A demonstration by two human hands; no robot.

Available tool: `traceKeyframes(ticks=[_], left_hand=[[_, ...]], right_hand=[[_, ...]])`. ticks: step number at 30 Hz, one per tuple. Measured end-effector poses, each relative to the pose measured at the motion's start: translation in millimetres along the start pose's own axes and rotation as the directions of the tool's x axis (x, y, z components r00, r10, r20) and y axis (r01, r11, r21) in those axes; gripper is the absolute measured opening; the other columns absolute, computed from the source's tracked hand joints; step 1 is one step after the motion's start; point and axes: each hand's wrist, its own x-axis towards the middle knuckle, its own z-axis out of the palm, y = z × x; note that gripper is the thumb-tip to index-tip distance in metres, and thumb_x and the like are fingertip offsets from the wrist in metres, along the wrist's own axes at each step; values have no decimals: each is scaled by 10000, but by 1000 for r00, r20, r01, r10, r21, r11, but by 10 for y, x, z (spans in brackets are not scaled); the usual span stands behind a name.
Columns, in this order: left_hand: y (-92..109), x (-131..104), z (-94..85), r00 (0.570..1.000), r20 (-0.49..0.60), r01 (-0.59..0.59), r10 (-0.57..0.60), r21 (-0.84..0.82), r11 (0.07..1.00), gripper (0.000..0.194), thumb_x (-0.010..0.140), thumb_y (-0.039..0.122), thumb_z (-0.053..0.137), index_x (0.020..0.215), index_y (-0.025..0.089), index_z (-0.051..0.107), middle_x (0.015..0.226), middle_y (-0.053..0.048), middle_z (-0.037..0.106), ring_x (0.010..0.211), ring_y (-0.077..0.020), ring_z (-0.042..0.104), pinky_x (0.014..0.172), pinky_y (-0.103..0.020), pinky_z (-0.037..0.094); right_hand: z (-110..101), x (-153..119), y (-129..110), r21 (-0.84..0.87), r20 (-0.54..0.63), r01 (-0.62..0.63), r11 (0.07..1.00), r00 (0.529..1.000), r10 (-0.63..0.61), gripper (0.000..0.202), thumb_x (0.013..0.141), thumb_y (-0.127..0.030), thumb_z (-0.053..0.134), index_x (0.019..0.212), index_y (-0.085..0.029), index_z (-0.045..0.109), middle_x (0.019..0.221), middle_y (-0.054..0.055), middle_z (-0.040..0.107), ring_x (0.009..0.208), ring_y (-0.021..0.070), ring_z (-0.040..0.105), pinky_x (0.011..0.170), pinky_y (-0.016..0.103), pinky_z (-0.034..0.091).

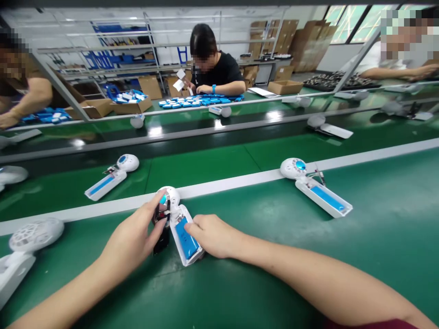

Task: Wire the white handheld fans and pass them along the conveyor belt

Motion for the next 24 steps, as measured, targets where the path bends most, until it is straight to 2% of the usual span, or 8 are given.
traceKeyframes(ticks=[2, 4, 6, 7, 11, 16, 21, 24], left_hand=[[-7, -11, 55, 995, -61, -73, 77, 65, 995, 549, 826, 178, 423, 1331, 187, 209, 971, -59, 594, 800, -166, 574, 689, -278, 467], [-8, 3, 84, 988, -87, -118, 124, 73, 990, 526, 828, 166, 435, 1317, 173, 241, 937, -55, 601, 791, -155, 568, 693, -261, 459], [-9, 37, 84, 976, -102, -181, 191, 104, 978, 466, 830, 144, 433, 1280, 162, 311, 933, -64, 602, 789, -156, 554, 689, -268, 448], [-13, 58, 75, 965, -106, -223, 240, 148, 964, 429, 830, 128, 428, 1251, 166, 357, 943, -71, 603, 791, -163, 547, 684, -283, 440], [-72, 120, 36, 901, -107, -366, 420, 333, 869, 286, 809, 85, 428, 1027, 211, 565, 1051, -94, 580, 895, -231, 507, 701, -365, 414], [-210, 84, 40, 902, -81, -382, 425, 309, 871, 215, 778, 161, 539, 961, 244, 614, 1171, -115, 496, 1025, -280, 436, 766, -426, 414], [-263, 57, 15, 855, -41, -478, 517, 322, 817, 153, 778, 167, 544, 885, 243, 622, 1179, -87, 492, 1059, -286, 420, 783, -429, 407], [-238, 67, 15, 877, -7, -450, 480, 334, 828, 70, 777, 207, 547, 793, 217, 614, 1195, -95, 468, 1058, -301, 412, 778, -444, 408]], right_hand=[[-28, -25, 13, -149, -134, 75, 986, 986, -96, 261, 811, -407, 451, 810, -160, 537, 729, 32, 565, 640, 137, 498, 589, 258, 371], [-39, -4, 24, -255, -288, 198, 947, 919, -270, 205, 756, -306, 559, 911, -172, 549, 800, 34, 563, 718, 145, 498, 642, 262, 375], [-41, 74, 33, -250, -338, 328, 911, 852, -399, 128, 753, -205, 567, 877, -176, 580, 792, 23, 556, 757, 137, 494, 683, 255, 375], [-42, 129, 38, -213, -327, 381, 899, 839, -434, 74, 766, -177, 554, 824, -175, 599, 759, 15, 553, 753, 128, 495, 693, 249, 374], [-37, 359, 64, -77, -300, 439, 895, 846, -441, 65, 747, -215, 612, 744, -182, 668, 708, 2, 501, 732, 115, 478, 699, 250, 374], [6, 494, 127, 12, -221, 450, 893, 872, -436, 104, 717, -274, 646, 710, -184, 698, 735, 4, 437, 721, 108, 452, 668, 249, 375], [34, 484, 143, 37, -190, 499, 866, 854, -484, 107, 710, -247, 651, 764, -167, 697, 800, 17, 419, 770, 112, 454, 721, 258, 395], [64, 455, 120, 3, -223, 484, 875, 853, -472, 136, 689, -219, 669, 817, -180, 695, 813, 17, 408, 780, 113, 457, 754, 269, 396]])
